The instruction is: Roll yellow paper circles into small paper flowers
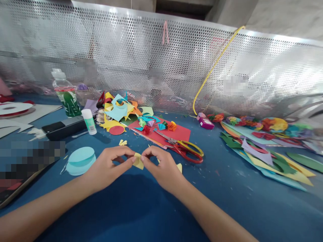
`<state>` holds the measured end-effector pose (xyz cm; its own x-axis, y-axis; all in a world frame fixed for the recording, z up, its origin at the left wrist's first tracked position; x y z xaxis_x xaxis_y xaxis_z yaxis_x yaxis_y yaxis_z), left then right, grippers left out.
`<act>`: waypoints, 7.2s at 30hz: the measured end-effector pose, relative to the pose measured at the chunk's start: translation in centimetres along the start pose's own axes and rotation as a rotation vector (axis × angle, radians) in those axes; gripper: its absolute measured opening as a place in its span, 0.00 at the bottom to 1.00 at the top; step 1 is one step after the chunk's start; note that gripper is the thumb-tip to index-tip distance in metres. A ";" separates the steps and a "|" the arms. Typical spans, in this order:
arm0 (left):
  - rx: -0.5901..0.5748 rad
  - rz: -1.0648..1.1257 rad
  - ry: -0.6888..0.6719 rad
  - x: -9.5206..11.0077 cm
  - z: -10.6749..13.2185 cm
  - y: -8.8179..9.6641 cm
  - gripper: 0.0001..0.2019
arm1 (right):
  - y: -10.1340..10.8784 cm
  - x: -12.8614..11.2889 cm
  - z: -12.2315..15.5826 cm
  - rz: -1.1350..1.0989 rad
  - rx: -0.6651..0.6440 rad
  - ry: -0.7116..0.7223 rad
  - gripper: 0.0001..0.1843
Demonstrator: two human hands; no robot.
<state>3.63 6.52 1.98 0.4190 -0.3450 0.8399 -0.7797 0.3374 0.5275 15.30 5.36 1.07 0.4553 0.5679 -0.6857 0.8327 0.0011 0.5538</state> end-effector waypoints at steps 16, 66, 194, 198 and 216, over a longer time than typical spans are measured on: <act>-0.051 0.044 -0.003 -0.1 -0.2 -0.4 0.13 | 0.3 -0.8 -0.1 0.074 -0.005 0.093 0.06; -0.066 0.158 0.220 -1.9 -0.5 -0.3 0.08 | 0.0 -0.3 0.0 0.039 0.000 0.017 0.07; -0.101 0.080 -0.271 1.5 0.8 -0.1 0.07 | 1.1 -5.5 1.0 -0.002 0.101 0.557 0.07; 0.049 0.040 -0.392 2.0 1.1 0.8 0.10 | 1.5 -4.4 0.6 0.034 0.189 0.407 0.05; 0.159 -0.064 -0.443 2.2 1.1 1.3 0.03 | 0.8 -3.3 0.3 -0.005 0.109 0.287 0.04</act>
<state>3.00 5.22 4.36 0.2567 -0.7131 0.6523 -0.8346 0.1769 0.5217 14.59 3.21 3.61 0.3560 0.7776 -0.5183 0.8709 -0.0750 0.4858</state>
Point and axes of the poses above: each hand's wrist, its own z-axis away from the middle knuckle, its own y-axis out of the back of the hand, x = y × z, the point moved 8 cm from there along -z, towards the middle knuckle, and after that the axes turned 9 degrees about y, right-handed, at the moved point
